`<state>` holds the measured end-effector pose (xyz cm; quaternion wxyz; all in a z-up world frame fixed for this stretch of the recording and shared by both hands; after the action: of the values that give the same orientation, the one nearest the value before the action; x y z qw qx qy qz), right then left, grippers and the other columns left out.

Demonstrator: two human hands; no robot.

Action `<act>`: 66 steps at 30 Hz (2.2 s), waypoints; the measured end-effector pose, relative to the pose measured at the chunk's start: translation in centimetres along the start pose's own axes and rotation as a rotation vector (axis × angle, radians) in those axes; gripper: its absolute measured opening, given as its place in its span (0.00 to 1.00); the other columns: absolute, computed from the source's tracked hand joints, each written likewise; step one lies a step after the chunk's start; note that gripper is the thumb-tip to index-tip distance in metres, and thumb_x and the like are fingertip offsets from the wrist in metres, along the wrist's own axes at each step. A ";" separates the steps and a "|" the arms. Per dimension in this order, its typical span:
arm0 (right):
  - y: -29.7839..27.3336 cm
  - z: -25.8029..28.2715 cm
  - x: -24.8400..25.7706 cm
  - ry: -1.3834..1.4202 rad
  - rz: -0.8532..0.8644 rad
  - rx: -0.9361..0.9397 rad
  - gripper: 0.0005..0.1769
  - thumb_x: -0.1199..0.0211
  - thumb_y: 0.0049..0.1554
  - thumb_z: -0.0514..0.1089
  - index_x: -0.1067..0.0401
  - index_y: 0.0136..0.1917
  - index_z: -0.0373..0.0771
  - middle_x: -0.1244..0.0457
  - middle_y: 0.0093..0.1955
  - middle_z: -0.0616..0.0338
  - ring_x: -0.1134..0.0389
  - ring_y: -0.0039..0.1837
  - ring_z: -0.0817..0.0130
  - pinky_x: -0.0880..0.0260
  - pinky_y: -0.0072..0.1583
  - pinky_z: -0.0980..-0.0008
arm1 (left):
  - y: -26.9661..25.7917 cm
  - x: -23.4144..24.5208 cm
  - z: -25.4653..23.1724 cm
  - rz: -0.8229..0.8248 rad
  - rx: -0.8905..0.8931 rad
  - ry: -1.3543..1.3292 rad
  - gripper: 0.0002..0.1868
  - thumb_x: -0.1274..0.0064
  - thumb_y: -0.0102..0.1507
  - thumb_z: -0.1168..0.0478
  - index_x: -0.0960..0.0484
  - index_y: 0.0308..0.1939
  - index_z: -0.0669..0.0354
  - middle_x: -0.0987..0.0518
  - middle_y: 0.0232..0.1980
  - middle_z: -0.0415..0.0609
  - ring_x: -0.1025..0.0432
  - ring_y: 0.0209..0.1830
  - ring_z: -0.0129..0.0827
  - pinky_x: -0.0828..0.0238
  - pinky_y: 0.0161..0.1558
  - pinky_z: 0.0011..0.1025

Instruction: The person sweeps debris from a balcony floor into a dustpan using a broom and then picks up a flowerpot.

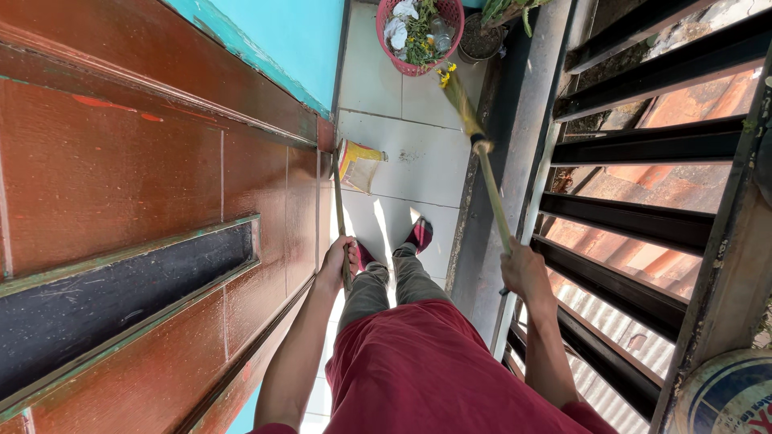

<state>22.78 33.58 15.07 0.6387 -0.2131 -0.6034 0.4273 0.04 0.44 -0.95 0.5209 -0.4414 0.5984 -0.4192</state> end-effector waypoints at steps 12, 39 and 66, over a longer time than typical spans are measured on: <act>22.9 5.6 -4.3 -0.107 -0.175 0.073 0.19 0.42 0.58 0.38 0.28 0.62 0.33 0.33 0.58 0.33 0.31 0.61 0.37 0.28 0.60 0.49 | -0.5 -1.9 0.3 -0.065 -0.117 -0.008 0.14 0.52 0.67 0.51 0.32 0.33 0.54 0.34 0.25 0.39 0.39 0.16 0.19 0.44 0.14 0.19; 15.8 -4.4 -14.8 -0.044 0.031 0.120 0.28 0.45 0.63 0.39 0.39 0.74 0.25 0.30 0.47 0.30 0.26 0.35 0.53 0.24 0.33 0.62 | -1.6 -0.1 -0.1 -0.241 -0.125 0.016 0.14 0.52 0.68 0.53 0.27 0.53 0.55 0.24 0.37 0.41 0.39 0.20 0.15 0.44 0.17 0.17; -3.9 -8.8 -29.1 1.211 0.569 -0.172 0.27 0.47 0.63 0.37 0.34 0.75 0.37 0.36 0.37 0.58 0.45 0.28 0.82 0.49 0.25 0.85 | -9.2 3.8 6.1 0.055 -0.422 0.128 0.08 0.55 0.69 0.61 0.36 0.43 0.60 0.38 0.28 0.41 0.42 0.18 0.22 0.47 0.16 0.23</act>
<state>35.05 10.22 -0.61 0.7076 -0.6157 -0.0908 0.3345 6.65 -5.82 6.28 0.3889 -0.4966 0.7168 -0.2974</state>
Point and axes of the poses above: each hand's wrist, its own y-axis towards the middle knuckle, its own x-axis out of the back of the hand, z = x × y, the point moved 1 cm from there along y, towards the middle knuckle
